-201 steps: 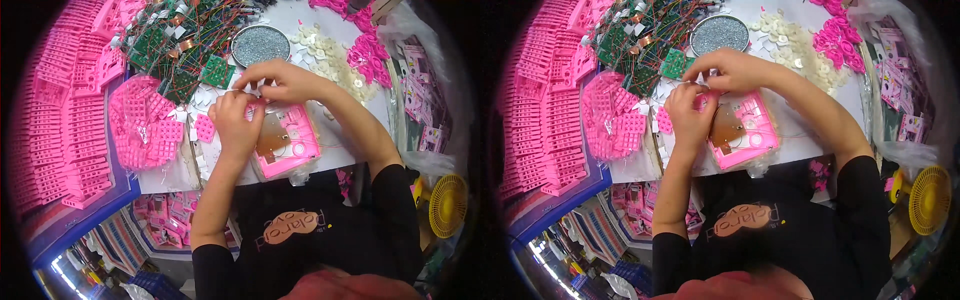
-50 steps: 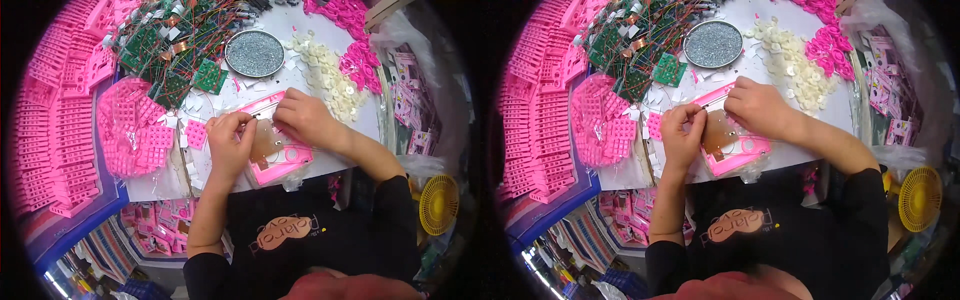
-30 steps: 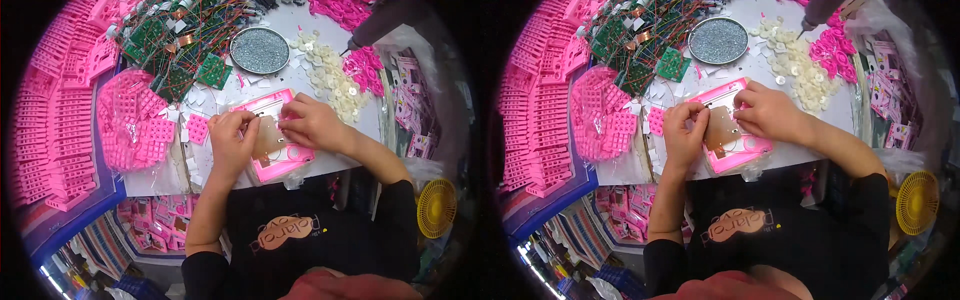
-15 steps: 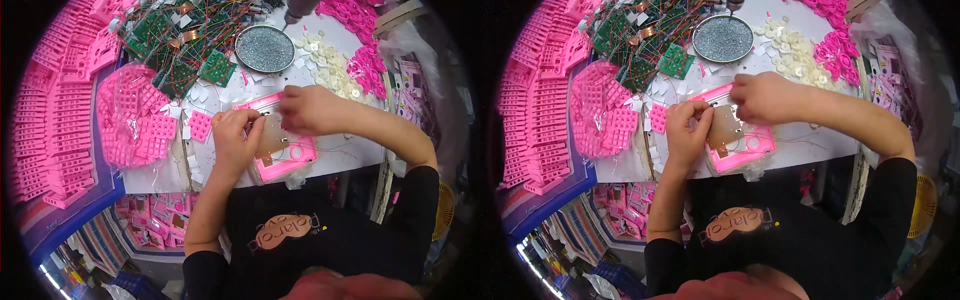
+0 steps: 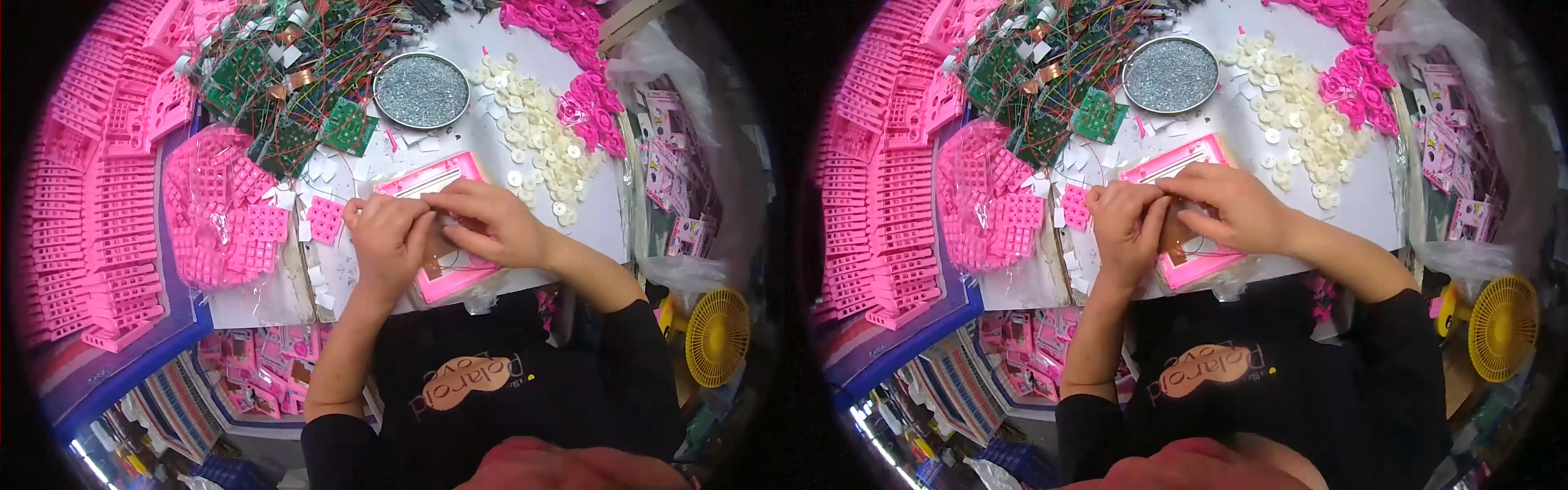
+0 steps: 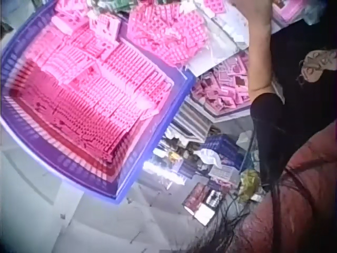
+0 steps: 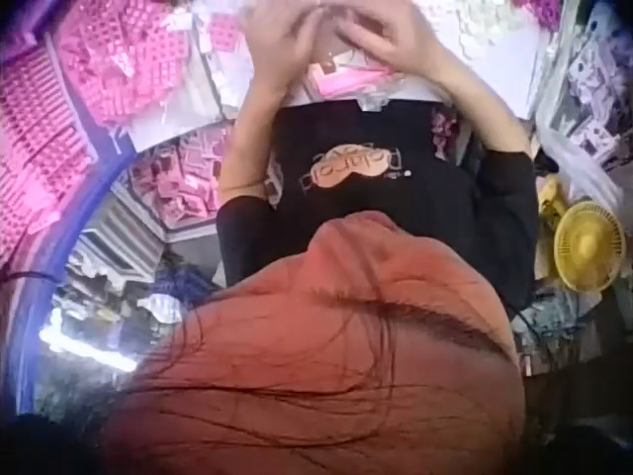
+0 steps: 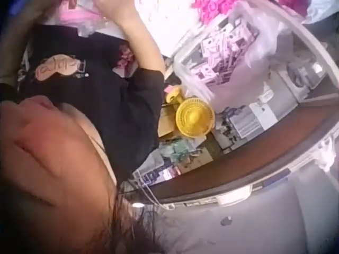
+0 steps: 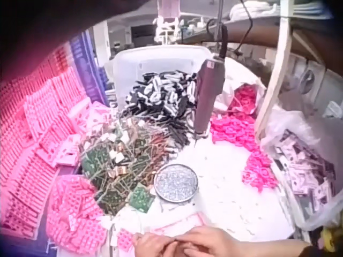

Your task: Assemble small toy electronics components into a pink plastic frame.

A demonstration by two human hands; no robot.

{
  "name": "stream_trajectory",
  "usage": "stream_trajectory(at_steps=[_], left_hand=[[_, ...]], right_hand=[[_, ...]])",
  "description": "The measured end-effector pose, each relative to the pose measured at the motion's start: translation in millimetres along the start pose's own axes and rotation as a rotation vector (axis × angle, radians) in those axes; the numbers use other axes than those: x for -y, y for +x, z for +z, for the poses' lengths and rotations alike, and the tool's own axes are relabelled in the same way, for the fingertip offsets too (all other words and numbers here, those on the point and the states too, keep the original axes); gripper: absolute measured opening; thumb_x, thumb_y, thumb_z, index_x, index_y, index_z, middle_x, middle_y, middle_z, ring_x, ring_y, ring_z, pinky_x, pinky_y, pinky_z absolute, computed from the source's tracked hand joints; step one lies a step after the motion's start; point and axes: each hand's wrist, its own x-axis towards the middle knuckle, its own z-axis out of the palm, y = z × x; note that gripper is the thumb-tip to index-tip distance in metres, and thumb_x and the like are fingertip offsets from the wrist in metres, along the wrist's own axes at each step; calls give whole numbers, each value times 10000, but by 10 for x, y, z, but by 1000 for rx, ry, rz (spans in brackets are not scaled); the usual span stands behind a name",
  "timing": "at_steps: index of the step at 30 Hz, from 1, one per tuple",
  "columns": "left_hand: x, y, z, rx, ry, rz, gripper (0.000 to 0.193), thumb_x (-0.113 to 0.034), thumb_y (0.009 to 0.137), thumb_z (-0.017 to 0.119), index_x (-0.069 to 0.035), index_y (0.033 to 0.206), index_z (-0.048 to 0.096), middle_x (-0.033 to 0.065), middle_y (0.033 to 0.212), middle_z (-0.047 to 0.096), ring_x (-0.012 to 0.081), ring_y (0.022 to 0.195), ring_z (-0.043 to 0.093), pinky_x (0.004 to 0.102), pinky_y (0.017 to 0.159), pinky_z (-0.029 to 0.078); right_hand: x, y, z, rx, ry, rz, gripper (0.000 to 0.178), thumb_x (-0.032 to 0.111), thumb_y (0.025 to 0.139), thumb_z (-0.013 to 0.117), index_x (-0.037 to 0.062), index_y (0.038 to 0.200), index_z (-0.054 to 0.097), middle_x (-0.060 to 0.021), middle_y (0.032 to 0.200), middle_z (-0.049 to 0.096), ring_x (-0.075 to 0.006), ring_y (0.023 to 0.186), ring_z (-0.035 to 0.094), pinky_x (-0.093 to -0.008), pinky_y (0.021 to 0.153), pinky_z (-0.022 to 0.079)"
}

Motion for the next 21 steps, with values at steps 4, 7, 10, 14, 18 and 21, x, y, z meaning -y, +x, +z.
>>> stream_trajectory(at_steps=[4,7,10,14,18,21], left_hand=[[-34,-46,-23,-36,17,1,106,-104,821,759,-125,913,711,-6,825,683,188,795,599,388,846,328],[-51,-28,-7,-48,10,-4,116,-75,806,761,-108,900,703,18,819,669,198,792,597,372,819,341],[-13,-30,1,-35,-13,36,128,-73,801,764,-109,908,705,16,830,678,197,787,597,372,819,341],[-22,-43,-46,3,-27,80,145,-63,797,765,-110,923,712,16,846,690,197,778,597,371,823,343],[-38,-36,-56,-11,-12,71,155,-51,793,766,-111,927,717,12,850,694,196,779,602,368,825,344],[-56,-26,-33,-41,-28,48,158,-45,792,766,-111,928,721,5,846,694,196,778,609,367,818,345]], right_hand=[[75,-6,-146,-9,-82,56,454,64,876,676,42,1327,631,-127,1037,664,-242,852,649,-334,695,510],[49,-126,-98,-45,-182,-81,435,106,864,673,62,1295,641,-123,1057,673,-293,901,661,-381,772,532],[-11,-53,-69,-18,-100,-51,406,100,862,667,54,1265,652,-123,1055,673,-293,898,662,-374,766,532],[-10,30,-151,61,52,-24,404,29,865,663,37,1269,666,-115,983,673,-238,846,651,-345,734,514],[61,-28,-208,-20,-31,76,344,97,857,681,43,1197,685,-97,955,677,-250,790,657,-334,695,520],[10,-94,-108,-109,-110,-95,343,110,857,696,41,1193,687,-93,926,673,-247,770,654,-330,683,518]])
